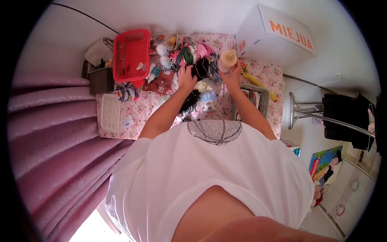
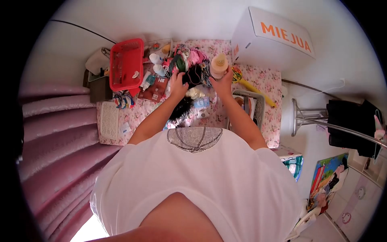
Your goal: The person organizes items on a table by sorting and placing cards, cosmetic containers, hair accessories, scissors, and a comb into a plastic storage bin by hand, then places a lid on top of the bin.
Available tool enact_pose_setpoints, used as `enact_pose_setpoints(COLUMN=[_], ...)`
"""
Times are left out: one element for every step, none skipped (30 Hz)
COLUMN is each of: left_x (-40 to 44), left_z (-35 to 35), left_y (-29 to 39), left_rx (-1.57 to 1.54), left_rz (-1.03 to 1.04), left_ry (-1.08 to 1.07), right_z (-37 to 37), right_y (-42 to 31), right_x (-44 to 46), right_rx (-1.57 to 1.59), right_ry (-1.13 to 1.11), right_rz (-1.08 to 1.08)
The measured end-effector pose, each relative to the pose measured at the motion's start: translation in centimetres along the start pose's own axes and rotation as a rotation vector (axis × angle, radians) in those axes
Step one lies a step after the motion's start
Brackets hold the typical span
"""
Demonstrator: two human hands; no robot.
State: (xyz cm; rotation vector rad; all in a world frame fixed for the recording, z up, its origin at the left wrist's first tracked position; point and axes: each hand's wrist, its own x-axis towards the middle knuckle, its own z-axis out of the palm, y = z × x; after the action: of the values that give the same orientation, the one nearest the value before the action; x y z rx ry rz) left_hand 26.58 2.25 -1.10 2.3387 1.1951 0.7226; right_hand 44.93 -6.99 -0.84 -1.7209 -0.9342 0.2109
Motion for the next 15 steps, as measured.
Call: enact_pose_setpoints(left_x=[0.7, 1.3, 2.0, 2.5, 2.7, 3.0, 3.2, 3.3, 3.5, 4.0, 4.3, 4.2, 4.1, 4.1, 4.1], left_z=[0.4, 0.5, 0.1, 0.1, 1.1, 1.6, 2.1, 2.6, 2.2, 1.2, 0.7, 1.0, 1.4, 1.8, 1.8], left_y=[-0.6, -0.9, -0.8, -1.1, -2.3, -3.1, -3.8, -4.4, -3.4, -1.2, -0.1, -0.3, -0.5, -0.7, -1.0], left_rx=[-0.007, -0.093, -0.178, -0.261, -0.131, -0.063, 0.004, 0.071, 0.158, 0.245, 0.332, 0.334, 0.334, 0.334, 0.316], left_rz=[-0.041, -0.159, -0.281, -0.403, -0.349, -0.334, -0.318, -0.301, -0.348, -0.392, -0.435, -0.422, -0.407, -0.391, -0.366], left_ry=[-0.024, -0.076, -0.130, -0.183, -0.162, -0.195, -0.227, -0.258, -0.274, -0.290, -0.306, -0.309, -0.311, -0.313, -0.338], right_z=[0.5, 1.0, 1.2, 1.3, 1.3, 1.3, 1.3, 1.2, 1.2, 1.2, 1.1, 0.9, 0.8, 0.6, 0.4], right_y=[0.8, 1.5, 1.8, 2.1, 2.4, 2.6, 2.8, 3.0, 3.2, 3.0, 2.6, 2.0, 1.5, 0.8, 0.5], right_x=[0.6, 1.0, 1.2, 1.3, 1.4, 1.4, 1.4, 1.4, 1.4, 1.4, 1.4, 1.6, 1.7, 1.8, 1.8], right_rx=[0.089, 0.177, 0.265, 0.254, 0.242, 0.231, 0.228, 0.226, 0.223, 0.220, 0.216, 0.212, 0.211, 0.210, 0.209], right_ry=[-0.005, -0.010, -0.017, -0.018, -0.018, -0.019, -0.053, -0.088, -0.123, -0.126, -0.129, -0.131, -0.146, -0.159, -0.171], right_rz=[0.026, 0.051, 0.081, 0.089, 0.096, 0.102, 0.135, 0.167, 0.198, 0.199, 0.201, 0.201, 0.214, 0.226, 0.237])
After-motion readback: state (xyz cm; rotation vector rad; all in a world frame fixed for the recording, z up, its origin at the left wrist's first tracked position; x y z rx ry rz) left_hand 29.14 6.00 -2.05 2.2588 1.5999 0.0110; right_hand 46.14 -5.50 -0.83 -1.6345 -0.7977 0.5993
